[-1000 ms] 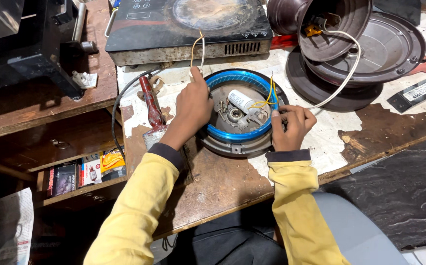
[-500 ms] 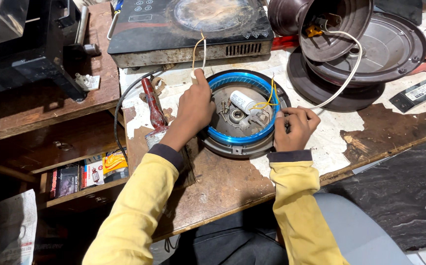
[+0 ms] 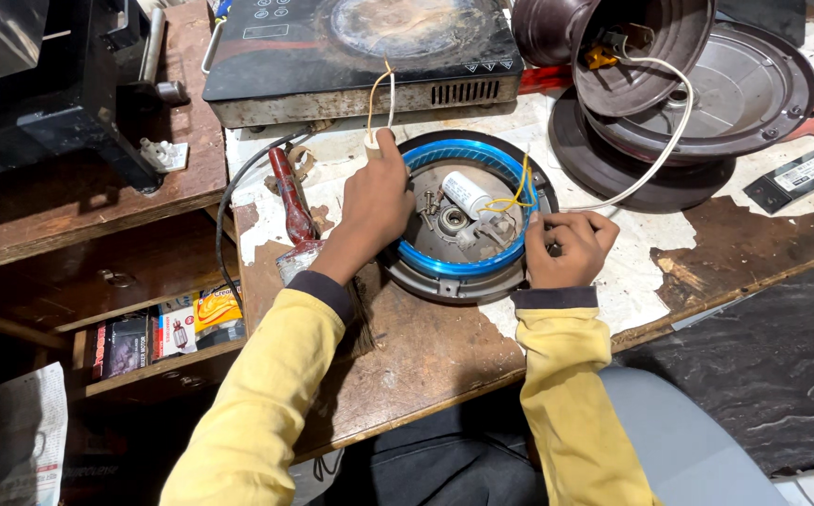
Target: The person disassembles a small appliance, removes a blue ring and internal components, and uses a hammer to tap parts on a metal plate. They handle wires, a capacitor, and a plastic bracket, placing removed pieces on the workbench.
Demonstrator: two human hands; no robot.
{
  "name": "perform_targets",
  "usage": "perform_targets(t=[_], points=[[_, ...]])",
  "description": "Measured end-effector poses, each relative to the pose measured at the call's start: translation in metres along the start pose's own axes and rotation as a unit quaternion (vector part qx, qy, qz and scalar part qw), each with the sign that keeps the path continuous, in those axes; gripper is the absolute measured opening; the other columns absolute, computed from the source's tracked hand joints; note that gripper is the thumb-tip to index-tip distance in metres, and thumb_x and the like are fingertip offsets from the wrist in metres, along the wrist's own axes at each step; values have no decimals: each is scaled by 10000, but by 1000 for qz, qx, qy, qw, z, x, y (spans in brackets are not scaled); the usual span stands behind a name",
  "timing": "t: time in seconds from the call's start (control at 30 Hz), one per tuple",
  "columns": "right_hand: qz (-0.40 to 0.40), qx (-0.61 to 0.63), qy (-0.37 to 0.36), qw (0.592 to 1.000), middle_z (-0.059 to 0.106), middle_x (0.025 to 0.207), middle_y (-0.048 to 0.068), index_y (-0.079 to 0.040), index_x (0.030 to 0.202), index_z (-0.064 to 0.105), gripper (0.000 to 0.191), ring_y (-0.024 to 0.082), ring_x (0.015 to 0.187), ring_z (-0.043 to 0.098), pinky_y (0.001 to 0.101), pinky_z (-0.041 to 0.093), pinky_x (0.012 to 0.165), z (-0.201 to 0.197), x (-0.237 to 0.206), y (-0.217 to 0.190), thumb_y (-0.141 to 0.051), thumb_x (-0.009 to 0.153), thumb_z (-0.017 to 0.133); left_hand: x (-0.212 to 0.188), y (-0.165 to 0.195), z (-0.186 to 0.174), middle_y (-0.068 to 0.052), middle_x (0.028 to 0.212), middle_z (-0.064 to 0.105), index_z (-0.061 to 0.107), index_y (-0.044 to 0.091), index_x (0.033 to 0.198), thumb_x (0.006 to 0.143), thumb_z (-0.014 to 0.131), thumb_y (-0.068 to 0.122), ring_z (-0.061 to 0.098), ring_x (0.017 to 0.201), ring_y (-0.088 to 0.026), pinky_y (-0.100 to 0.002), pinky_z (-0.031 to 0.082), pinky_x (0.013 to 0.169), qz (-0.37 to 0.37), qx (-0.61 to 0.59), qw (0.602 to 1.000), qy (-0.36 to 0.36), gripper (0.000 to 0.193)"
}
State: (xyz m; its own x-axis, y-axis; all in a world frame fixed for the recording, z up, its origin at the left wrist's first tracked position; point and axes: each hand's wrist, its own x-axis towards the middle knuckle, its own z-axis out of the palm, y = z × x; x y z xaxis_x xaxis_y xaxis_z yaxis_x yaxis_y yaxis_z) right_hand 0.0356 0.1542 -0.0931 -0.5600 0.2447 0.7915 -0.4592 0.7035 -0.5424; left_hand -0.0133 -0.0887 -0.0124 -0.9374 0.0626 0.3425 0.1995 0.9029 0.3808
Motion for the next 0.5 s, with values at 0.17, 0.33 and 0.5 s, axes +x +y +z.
perform_targets(t=[0.17,0.33,0.5], points=[[-3,-8,5,1000,728,945,15,-9,704,673,245,274,1129,491,374,436,964,4,-1,4,-35,911,803,2,-5,2,-302,832,692,327,-46,1254,818,672,47,699,811,-486,-540,561,732,-20,-19,999,-17,564],[-16,-38,13,999,732,900,27,-1,700,694,226,282,1120,504,379,439,963,5,-1,9,-33,897,799,5,-5,1,-341,931,655,331,-54,1248,762,726,67,691,797,-490,-526,572,707,24,30,999,-8,638],[-20,-42,10,999,740,894,43,8,732,729,183,294,1159,541,385,454,991,6,-5,12,-31,907,762,5,-1,-1,-310,892,676,335,-56,1270,770,744,88,698,796,-475,-522,578,703,32,54,998,-27,662]])
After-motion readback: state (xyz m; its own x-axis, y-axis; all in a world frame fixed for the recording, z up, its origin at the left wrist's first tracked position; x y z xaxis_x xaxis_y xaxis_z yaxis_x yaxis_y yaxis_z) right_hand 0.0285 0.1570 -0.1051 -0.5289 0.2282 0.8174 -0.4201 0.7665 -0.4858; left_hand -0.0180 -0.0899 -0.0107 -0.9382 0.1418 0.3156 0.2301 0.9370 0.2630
